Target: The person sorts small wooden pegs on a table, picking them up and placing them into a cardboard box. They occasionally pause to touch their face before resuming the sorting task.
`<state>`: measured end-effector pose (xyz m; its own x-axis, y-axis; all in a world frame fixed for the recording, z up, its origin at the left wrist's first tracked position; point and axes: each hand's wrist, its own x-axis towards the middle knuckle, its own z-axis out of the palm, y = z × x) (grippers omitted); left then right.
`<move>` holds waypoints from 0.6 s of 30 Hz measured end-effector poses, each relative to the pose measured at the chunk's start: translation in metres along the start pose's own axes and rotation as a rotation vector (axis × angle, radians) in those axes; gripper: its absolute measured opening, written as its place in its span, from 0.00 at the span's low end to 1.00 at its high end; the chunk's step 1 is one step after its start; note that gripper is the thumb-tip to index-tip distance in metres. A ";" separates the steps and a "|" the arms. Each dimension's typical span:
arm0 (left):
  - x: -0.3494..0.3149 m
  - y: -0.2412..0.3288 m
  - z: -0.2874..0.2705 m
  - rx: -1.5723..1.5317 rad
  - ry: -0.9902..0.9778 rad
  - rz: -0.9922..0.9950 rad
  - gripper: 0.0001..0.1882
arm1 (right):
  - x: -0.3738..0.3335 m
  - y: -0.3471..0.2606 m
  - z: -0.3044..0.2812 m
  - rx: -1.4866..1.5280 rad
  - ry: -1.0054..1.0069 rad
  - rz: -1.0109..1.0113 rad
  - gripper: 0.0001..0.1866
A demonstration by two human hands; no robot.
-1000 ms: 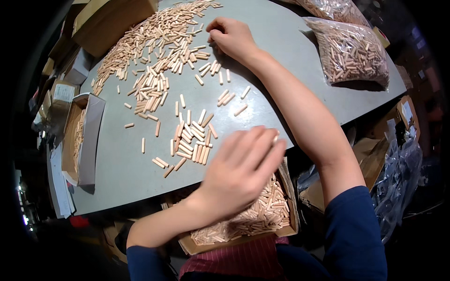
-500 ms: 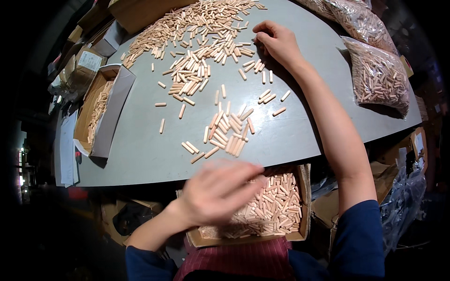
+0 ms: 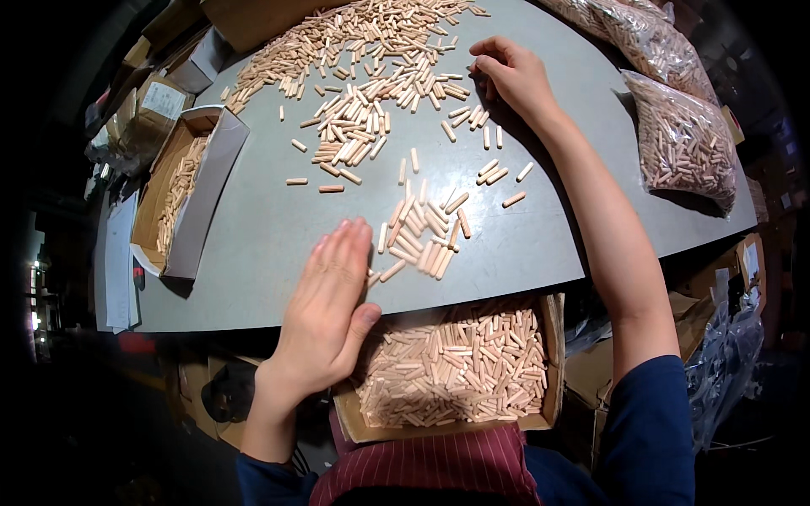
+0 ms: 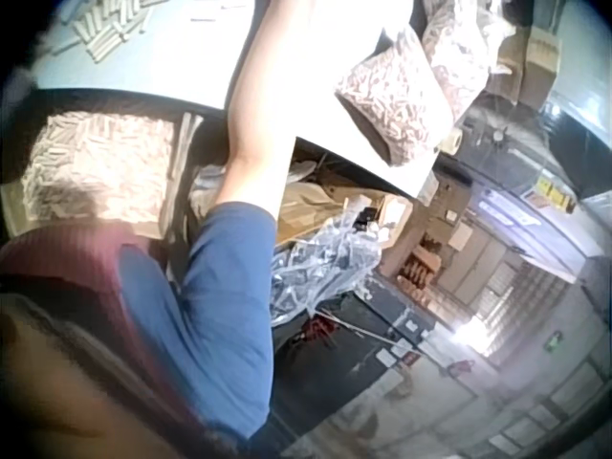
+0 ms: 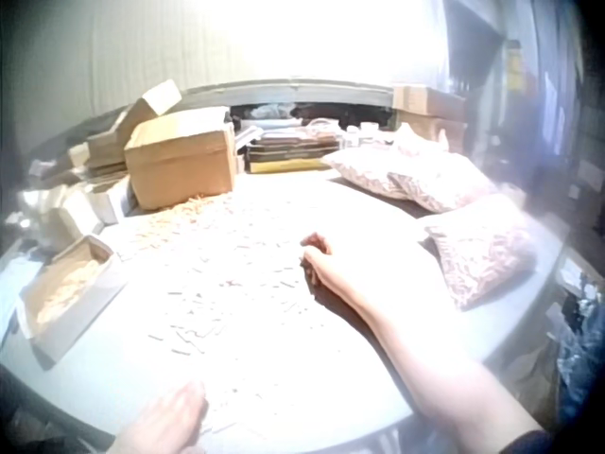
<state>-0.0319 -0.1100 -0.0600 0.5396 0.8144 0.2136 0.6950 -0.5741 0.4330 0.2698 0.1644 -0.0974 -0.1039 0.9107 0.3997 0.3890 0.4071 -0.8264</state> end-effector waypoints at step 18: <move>-0.001 0.010 0.011 -0.157 0.341 -0.165 0.19 | -0.001 0.002 0.001 -0.037 -0.005 -0.057 0.15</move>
<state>-0.0205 -0.1168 -0.0652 0.2201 0.8910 0.3972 0.6635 -0.4352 0.6086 0.2699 0.1646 -0.0994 -0.1315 0.8866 0.4435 0.4159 0.4554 -0.7872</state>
